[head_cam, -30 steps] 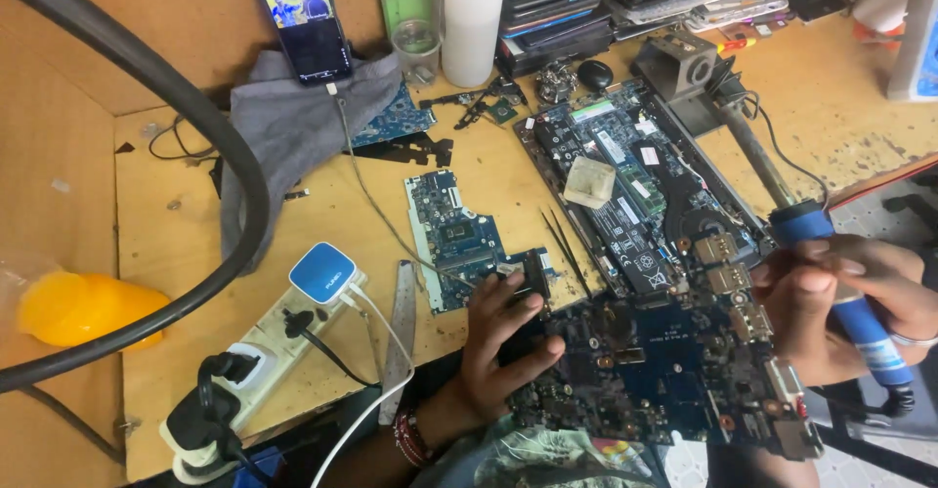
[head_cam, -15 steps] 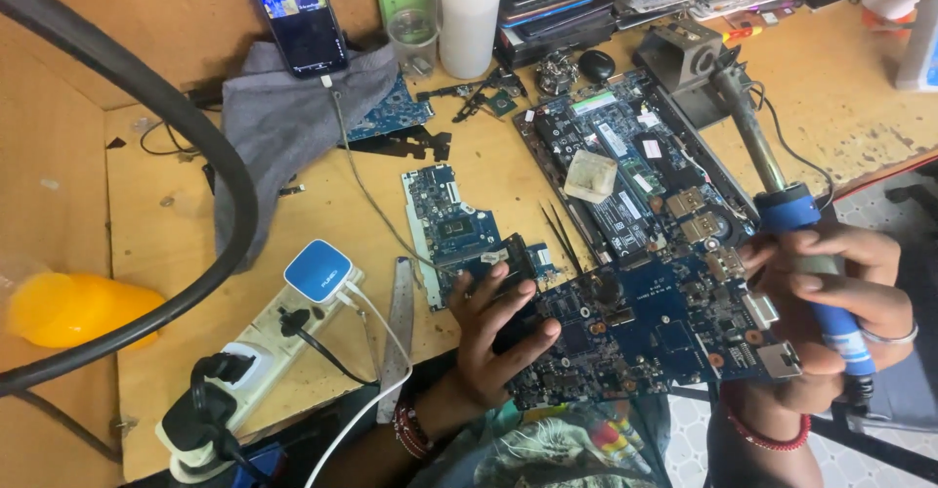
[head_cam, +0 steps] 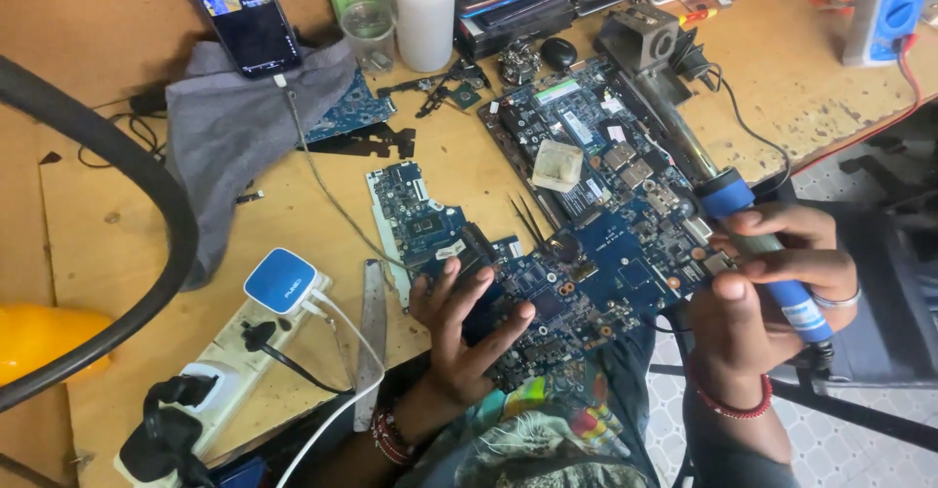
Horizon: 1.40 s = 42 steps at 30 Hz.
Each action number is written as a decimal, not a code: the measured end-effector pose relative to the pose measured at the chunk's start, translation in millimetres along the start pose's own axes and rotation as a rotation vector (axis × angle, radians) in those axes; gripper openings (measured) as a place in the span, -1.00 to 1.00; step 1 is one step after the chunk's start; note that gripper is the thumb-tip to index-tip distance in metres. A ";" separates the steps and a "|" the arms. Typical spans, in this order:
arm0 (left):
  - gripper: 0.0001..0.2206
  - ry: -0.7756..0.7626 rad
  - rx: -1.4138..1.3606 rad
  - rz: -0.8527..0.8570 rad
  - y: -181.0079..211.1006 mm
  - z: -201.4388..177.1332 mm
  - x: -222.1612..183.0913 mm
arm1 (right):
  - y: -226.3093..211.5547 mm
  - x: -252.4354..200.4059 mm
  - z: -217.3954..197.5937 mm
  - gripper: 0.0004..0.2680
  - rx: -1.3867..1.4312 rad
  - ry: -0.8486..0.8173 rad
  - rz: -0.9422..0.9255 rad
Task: The person is using tweezers and a soldering iron to inspect and repair components on a laptop motherboard.
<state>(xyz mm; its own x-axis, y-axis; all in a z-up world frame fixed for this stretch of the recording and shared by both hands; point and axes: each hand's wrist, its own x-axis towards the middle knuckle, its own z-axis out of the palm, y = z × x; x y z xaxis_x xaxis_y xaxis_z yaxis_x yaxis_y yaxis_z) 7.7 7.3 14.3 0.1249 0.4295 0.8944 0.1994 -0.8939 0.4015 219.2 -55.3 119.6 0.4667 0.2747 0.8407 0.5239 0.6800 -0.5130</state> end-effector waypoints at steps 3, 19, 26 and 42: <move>-0.49 0.081 0.122 -0.011 -21.9 14.3 -22.9 | 3.0 0.6 3.0 -0.80 0.010 0.015 0.010; -0.34 0.202 0.055 -0.104 0.7 3.8 12.1 | 2.0 9.5 10.0 -0.83 -0.048 0.088 0.079; -0.51 0.084 -0.017 -0.077 0.4 -0.9 10.2 | 5.2 13.4 10.4 -0.81 -0.121 0.121 0.077; -0.51 -0.418 -0.437 -0.334 12.5 -10.8 9.7 | -3.4 27.8 8.2 -0.81 -0.138 0.199 0.007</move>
<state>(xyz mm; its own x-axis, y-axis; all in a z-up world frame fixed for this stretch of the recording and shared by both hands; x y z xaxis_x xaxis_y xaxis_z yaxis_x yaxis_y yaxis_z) 0.9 -1.1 30.1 0.5071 0.6258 0.5927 -0.1069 -0.6367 0.7637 224.6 -44.4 146.1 0.5948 0.1307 0.7932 0.6062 0.5751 -0.5493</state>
